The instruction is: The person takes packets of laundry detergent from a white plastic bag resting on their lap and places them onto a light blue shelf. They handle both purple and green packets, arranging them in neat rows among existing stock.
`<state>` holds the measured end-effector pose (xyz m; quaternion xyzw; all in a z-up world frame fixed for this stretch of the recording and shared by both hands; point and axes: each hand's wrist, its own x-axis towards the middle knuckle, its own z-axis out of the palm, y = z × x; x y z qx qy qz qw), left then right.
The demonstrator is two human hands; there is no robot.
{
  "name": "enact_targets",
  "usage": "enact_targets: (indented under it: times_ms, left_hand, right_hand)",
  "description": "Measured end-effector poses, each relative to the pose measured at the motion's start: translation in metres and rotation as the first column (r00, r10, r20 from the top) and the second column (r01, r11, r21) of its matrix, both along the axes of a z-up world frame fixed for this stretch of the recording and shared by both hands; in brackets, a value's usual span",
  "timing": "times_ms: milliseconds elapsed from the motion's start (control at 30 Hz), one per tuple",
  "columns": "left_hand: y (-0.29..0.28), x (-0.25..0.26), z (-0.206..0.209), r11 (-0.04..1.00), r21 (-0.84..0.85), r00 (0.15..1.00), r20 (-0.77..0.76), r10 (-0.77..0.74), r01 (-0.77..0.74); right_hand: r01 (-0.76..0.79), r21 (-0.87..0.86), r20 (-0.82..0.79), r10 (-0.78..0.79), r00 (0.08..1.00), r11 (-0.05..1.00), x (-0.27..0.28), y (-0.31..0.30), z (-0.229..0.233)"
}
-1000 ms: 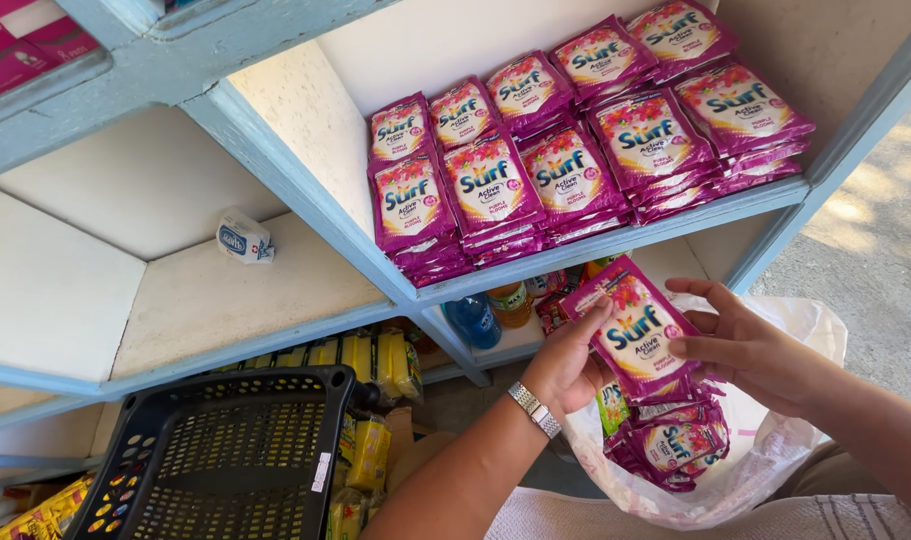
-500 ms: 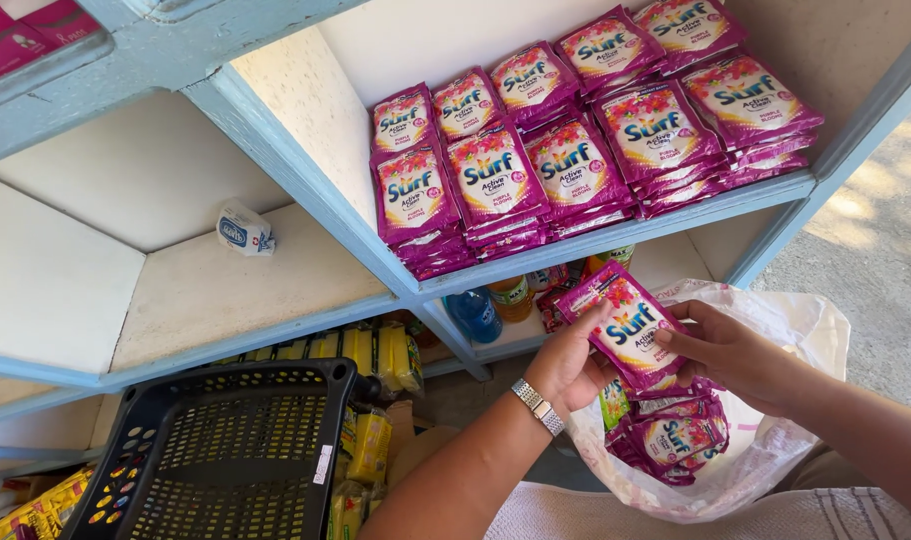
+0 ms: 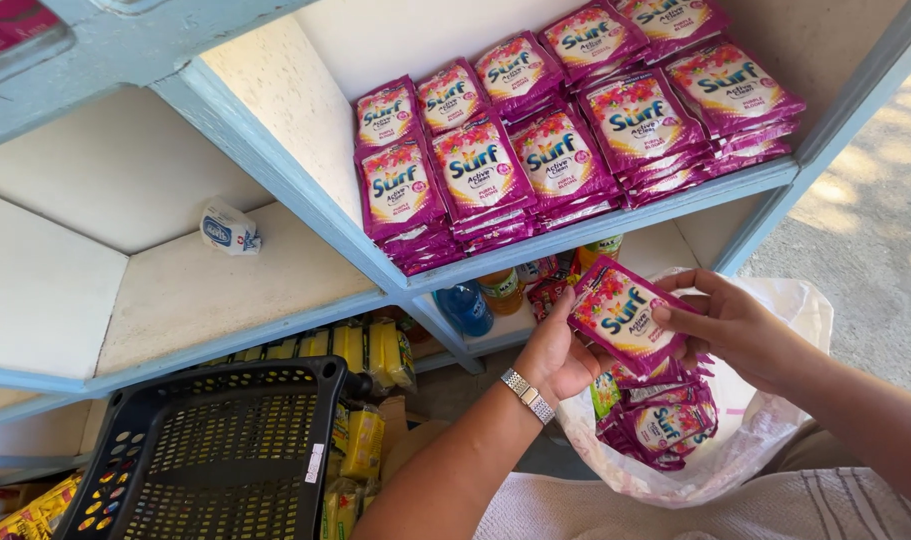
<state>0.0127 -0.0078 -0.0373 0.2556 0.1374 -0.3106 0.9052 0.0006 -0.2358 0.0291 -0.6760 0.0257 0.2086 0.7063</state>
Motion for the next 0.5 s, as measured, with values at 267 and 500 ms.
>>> enact_targets:
  times_ms: [267,500]
  left_hand:
    - [0.002,0.004,-0.009,0.999,0.038,1.0,0.015,-0.007,0.006]
    - [0.01,0.002,0.021,0.98,0.127,0.981,0.139,0.134,-0.152]
  right_hand:
    - [0.031,0.007,0.001,-0.031,1.0,0.999,0.001,-0.006,0.016]
    - [-0.068,-0.007,0.115,0.069,0.991,0.998,-0.001,-0.017,0.035]
